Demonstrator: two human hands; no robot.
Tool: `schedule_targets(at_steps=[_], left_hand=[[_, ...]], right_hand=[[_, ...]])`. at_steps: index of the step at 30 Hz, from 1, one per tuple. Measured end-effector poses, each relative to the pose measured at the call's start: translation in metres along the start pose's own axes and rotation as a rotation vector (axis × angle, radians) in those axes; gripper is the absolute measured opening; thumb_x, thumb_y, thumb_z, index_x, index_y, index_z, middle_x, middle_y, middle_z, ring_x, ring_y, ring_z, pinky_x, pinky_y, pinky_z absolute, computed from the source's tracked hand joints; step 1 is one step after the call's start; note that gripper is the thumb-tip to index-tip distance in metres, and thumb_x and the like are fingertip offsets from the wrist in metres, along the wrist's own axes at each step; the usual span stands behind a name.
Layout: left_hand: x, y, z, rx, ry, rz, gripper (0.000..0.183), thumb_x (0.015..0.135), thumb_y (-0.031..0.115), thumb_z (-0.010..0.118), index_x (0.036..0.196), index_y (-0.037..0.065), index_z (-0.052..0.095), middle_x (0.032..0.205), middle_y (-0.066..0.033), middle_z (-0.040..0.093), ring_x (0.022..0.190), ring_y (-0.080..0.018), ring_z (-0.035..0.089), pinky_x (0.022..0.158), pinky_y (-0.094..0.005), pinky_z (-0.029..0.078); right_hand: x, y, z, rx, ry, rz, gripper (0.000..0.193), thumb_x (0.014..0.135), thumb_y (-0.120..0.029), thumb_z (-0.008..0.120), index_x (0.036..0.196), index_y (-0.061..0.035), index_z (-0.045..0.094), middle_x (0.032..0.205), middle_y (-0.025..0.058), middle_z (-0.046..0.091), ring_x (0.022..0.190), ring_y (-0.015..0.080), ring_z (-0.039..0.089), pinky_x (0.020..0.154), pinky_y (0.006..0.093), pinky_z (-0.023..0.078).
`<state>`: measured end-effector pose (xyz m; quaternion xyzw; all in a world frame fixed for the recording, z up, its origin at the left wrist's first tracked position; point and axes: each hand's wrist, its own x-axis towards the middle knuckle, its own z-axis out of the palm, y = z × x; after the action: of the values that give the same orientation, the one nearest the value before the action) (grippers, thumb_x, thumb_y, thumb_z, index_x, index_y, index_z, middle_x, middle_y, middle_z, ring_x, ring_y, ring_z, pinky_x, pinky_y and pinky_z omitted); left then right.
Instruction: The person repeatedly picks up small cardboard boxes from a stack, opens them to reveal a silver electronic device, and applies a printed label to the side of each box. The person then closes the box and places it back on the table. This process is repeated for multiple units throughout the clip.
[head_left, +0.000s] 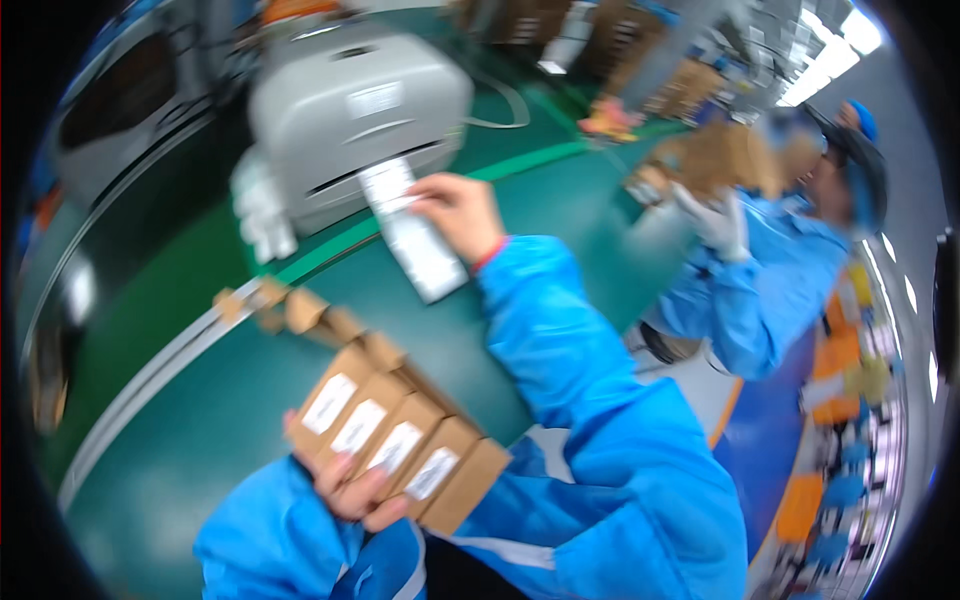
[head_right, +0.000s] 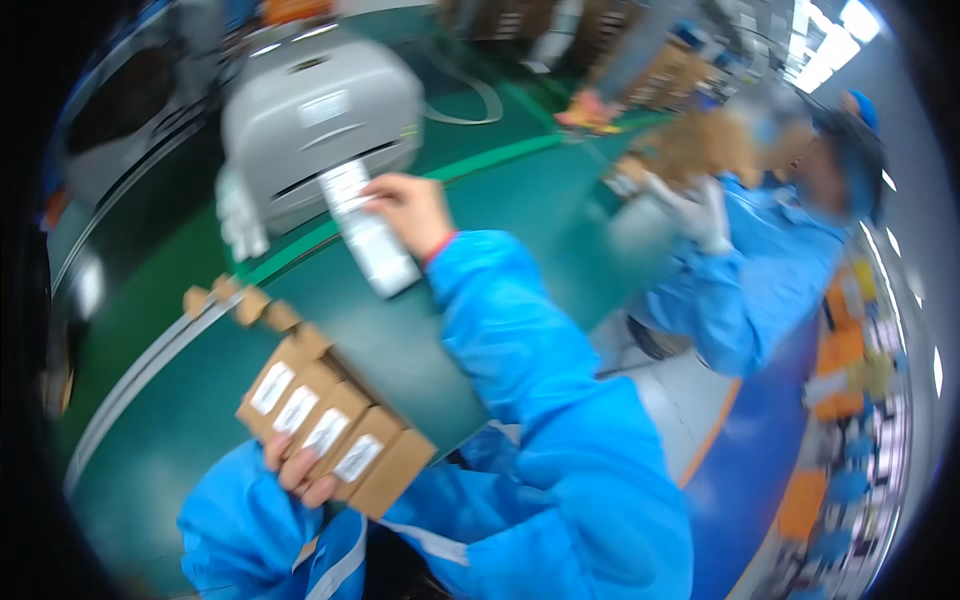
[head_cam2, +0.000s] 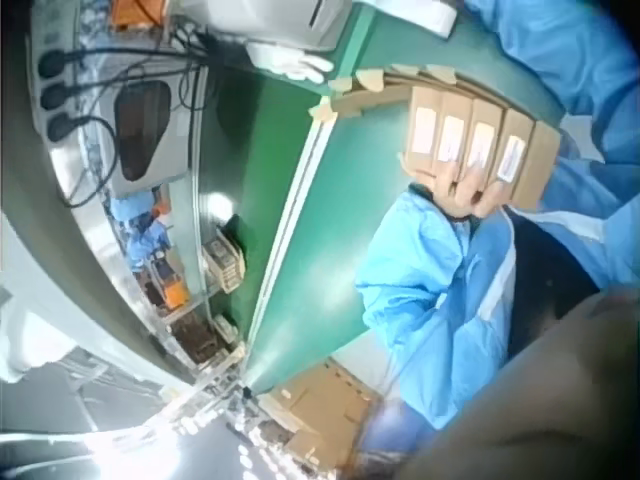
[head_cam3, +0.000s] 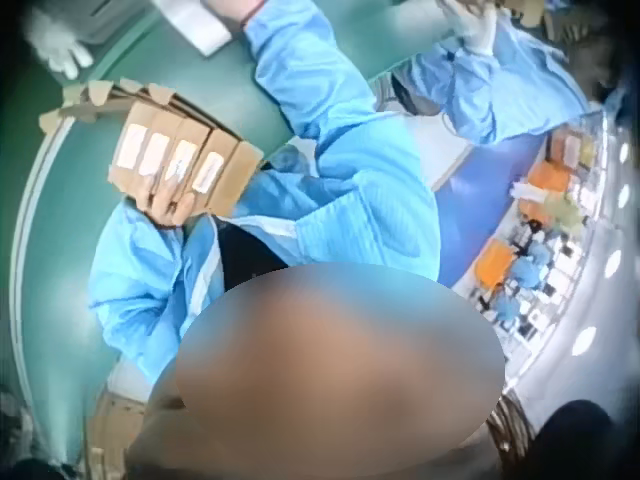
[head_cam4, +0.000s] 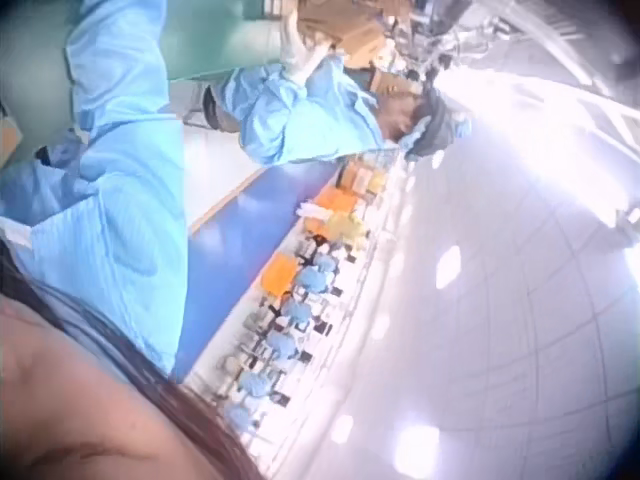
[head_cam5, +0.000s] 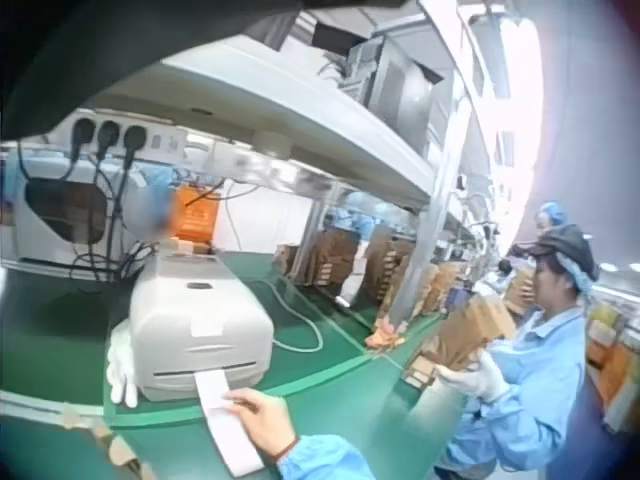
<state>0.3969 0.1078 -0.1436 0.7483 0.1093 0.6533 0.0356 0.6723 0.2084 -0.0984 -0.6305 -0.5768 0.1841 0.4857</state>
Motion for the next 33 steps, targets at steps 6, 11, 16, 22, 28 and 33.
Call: schedule_targets(at_steps=[6,11,16,22,28,33], left_hand=[[-0.035,-0.017,-0.064,-0.001,-0.657,0.083,0.039,0.084,0.020,0.045,0.120,0.013,0.031,0.122,-0.0171,0.033,0.111,-0.0477,0.035,0.090,-0.0567,0.035],[0.000,-0.006,-0.046,-0.004,-0.665,0.101,0.038,0.085,0.026,0.042,0.120,0.015,0.030,0.120,-0.0167,0.033,0.111,-0.0429,0.036,0.089,-0.0551,0.037],[-0.046,-0.010,-0.040,0.079,-0.278,0.158,0.026,0.081,0.036,0.046,0.104,0.026,0.043,0.103,-0.0045,0.044,0.101,-0.0299,0.043,0.080,-0.0673,0.032],[0.000,0.001,0.022,0.046,0.160,0.102,0.031,0.082,0.036,0.046,0.112,0.026,0.042,0.103,-0.0049,0.045,0.102,-0.0325,0.041,0.082,-0.0548,0.037],[-0.013,0.005,0.014,0.050,0.234,0.048,0.036,0.077,0.033,0.056,0.110,0.032,0.042,0.107,0.0031,0.044,0.108,-0.0219,0.040,0.080,-0.0738,0.025],[-0.004,0.008,0.012,0.021,0.158,0.028,0.039,0.076,0.032,0.057,0.111,0.032,0.041,0.109,0.0033,0.043,0.109,-0.0223,0.039,0.081,-0.0742,0.024]], right_hand=[[-0.006,-0.009,-0.008,0.054,0.089,-0.106,0.007,0.070,0.001,0.060,0.077,0.0002,0.059,0.071,0.0077,0.061,0.066,0.0128,0.057,0.063,0.0255,0.045],[-0.035,-0.025,-0.041,-0.244,0.376,-0.441,0.005,0.075,0.001,0.057,0.079,-0.0009,0.055,0.077,0.0081,0.055,0.063,0.0143,0.056,0.057,0.0268,0.045],[-0.074,-0.073,-0.034,-0.045,0.138,-0.091,0.005,0.072,0.000,0.059,0.076,-0.0011,0.055,0.071,0.0089,0.052,0.060,0.0206,0.051,0.053,0.0278,0.040],[-0.151,-0.136,-0.059,0.091,0.062,0.081,0.005,0.071,0.004,0.061,0.074,0.0019,0.057,0.068,0.0088,0.054,0.051,0.0094,0.049,0.043,0.0205,0.036],[-0.182,-0.159,-0.041,0.033,-0.315,-0.127,0.013,0.062,-0.001,0.070,0.072,0.0011,0.062,0.062,0.0106,0.058,0.052,0.0165,0.054,0.045,0.0228,0.041],[-0.176,-0.175,-0.037,0.012,-0.503,-0.154,0.017,0.059,-0.002,0.072,0.072,0.0008,0.062,0.064,0.0092,0.057,0.048,0.0169,0.056,0.040,0.0234,0.042]])
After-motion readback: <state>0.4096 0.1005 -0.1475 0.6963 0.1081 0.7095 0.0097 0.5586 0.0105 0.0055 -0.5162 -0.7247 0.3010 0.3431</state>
